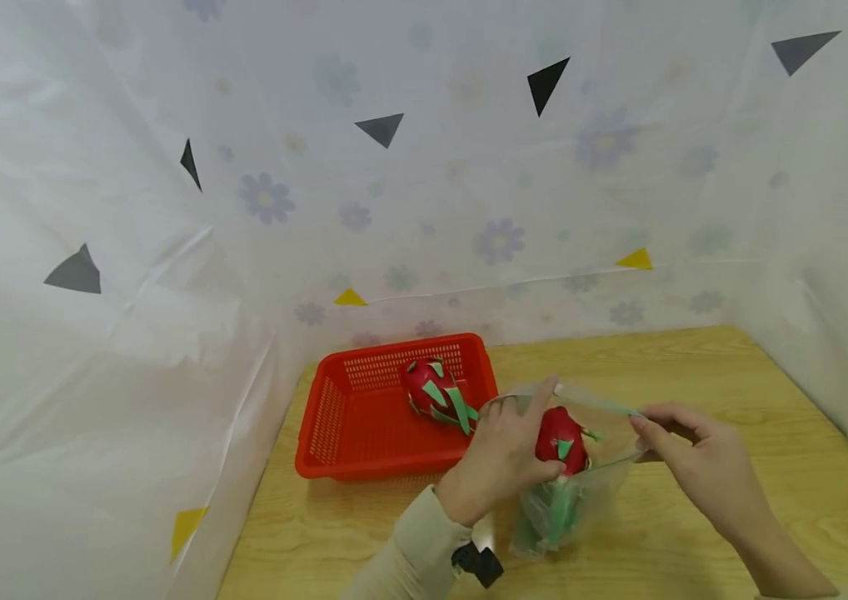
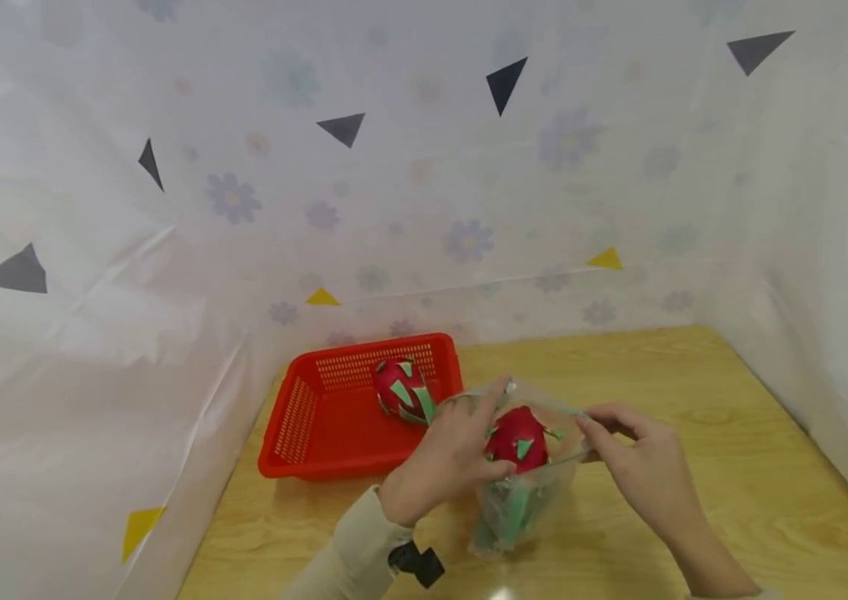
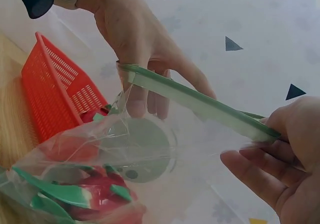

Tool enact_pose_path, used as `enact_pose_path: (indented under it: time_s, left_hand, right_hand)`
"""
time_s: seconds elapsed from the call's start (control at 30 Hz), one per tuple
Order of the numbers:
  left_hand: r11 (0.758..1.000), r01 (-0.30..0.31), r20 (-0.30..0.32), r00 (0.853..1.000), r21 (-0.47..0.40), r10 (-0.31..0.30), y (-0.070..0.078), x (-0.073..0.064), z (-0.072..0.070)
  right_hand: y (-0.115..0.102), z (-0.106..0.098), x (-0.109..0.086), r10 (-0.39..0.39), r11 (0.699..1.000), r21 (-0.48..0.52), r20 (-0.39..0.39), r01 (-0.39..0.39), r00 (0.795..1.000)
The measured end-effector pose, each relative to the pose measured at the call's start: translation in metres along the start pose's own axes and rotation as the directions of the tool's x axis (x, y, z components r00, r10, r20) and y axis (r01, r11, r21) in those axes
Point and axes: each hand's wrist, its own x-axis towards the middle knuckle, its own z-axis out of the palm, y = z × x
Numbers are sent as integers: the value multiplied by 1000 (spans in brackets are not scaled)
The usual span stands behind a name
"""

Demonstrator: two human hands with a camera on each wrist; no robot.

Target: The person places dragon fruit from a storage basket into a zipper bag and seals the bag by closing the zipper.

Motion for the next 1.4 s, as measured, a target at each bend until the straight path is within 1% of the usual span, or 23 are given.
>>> enact_pose_path:
  time_s: [0.07, 0.23, 0.37, 0.43, 0.53, 0.6, 0.67, 0.7, 0.77, 0.83, 0.87, 0.9, 0.97, 1.0, 1.07, 1.1, 1.17, 1.2, 1.23, 1.27, 1.3, 1.33, 1.4]
  left_hand:
    - [999, -7, -12, 1000, 32, 8, 1, 1, -8]
    - [995, -28, -35, 999, 92, 31, 4, 9, -39]
    - [991, -32, -73, 996, 133, 42, 7, 15, -58]
    - [992, -26, -72, 997, 124, 35, 8, 17, -64]
    - [996, -15, -51, 999, 89, 19, 9, 18, -66]
    - [997, -17, -47, 999, 79, 20, 9, 18, -65]
    - [997, -31, -39, 999, 70, 34, 7, 18, -63]
    - [998, -43, -34, 998, 53, 44, 5, 17, -62]
    - [997, -71, -19, 997, -24, 70, -1, 17, -63]
    - [985, -91, -10, 996, -145, 91, -8, 17, -67]
    - [969, -100, -17, 995, -224, 99, -11, 17, -70]
    - [946, -124, -44, 992, -300, 116, -14, 17, -72]
    - [895, -182, -125, 982, -407, 142, -21, 14, -76]
    - [863, -208, -175, 974, -460, 142, -25, 12, -79]
    - [806, -258, -287, 951, -533, 114, -35, 10, -82]
    - [787, -276, -341, 936, -552, 88, -41, 9, -84]
    - [759, -263, -416, 909, -596, -12, -53, 8, -85]
    - [760, -239, -439, 896, -604, -68, -60, 7, -84]
    - [761, -206, -449, 885, -615, -122, -67, 5, -81]
    - [766, -169, -448, 878, -620, -170, -74, 4, -78]
    - [771, -130, -439, 874, -623, -207, -81, 2, -73]
    - [777, -87, -419, 876, -624, -239, -87, 1, -68]
    - [798, 0, -372, 885, -602, -281, -98, -1, -56]
  right_hand:
    - [-3, -3, 3, -21, 1000, 3, -16, 21, 1000]
    - [-19, -12, 16, -70, 997, 20, -74, 72, 995]
    - [-33, -17, 28, -127, 991, 19, -146, 131, 981]
    - [-39, -18, 32, -151, 988, 14, -170, 156, 974]
    - [-44, -20, 32, -171, 985, -4, -183, 173, 968]
    - [-45, -20, 32, -164, 986, 10, -170, 168, 972]
    - [-44, -20, 31, -141, 989, 22, -143, 145, 980]
    - [-43, -20, 31, -127, 991, 24, -128, 131, 984]
    - [-42, -19, 31, -115, 992, 34, -88, 118, 989]
    - [-42, -19, 30, -110, 993, 29, -55, 112, 992]
    - [-42, -19, 30, -113, 993, 31, -43, 115, 993]
    - [-42, -19, 30, -120, 992, 30, -31, 121, 992]
    - [-41, -17, 29, -126, 991, 39, -11, 127, 992]
    - [-41, -17, 30, -125, 991, 40, -3, 125, 992]
    - [-42, -16, 31, -125, 991, 58, 8, 124, 992]
    - [-43, -16, 32, -126, 990, 68, 13, 125, 992]
    - [-45, -17, 35, -134, 987, 89, 22, 131, 991]
    - [-46, -17, 37, -139, 986, 94, 27, 136, 990]
    - [-46, -18, 38, -143, 984, 110, 34, 139, 989]
    - [-47, -18, 39, -148, 983, 119, 41, 142, 988]
    - [-46, -18, 39, -152, 981, 131, 47, 145, 987]
    - [-46, -19, 39, -154, 977, 155, 52, 144, 987]
    - [-44, -20, 38, -153, 969, 203, 57, 139, 987]
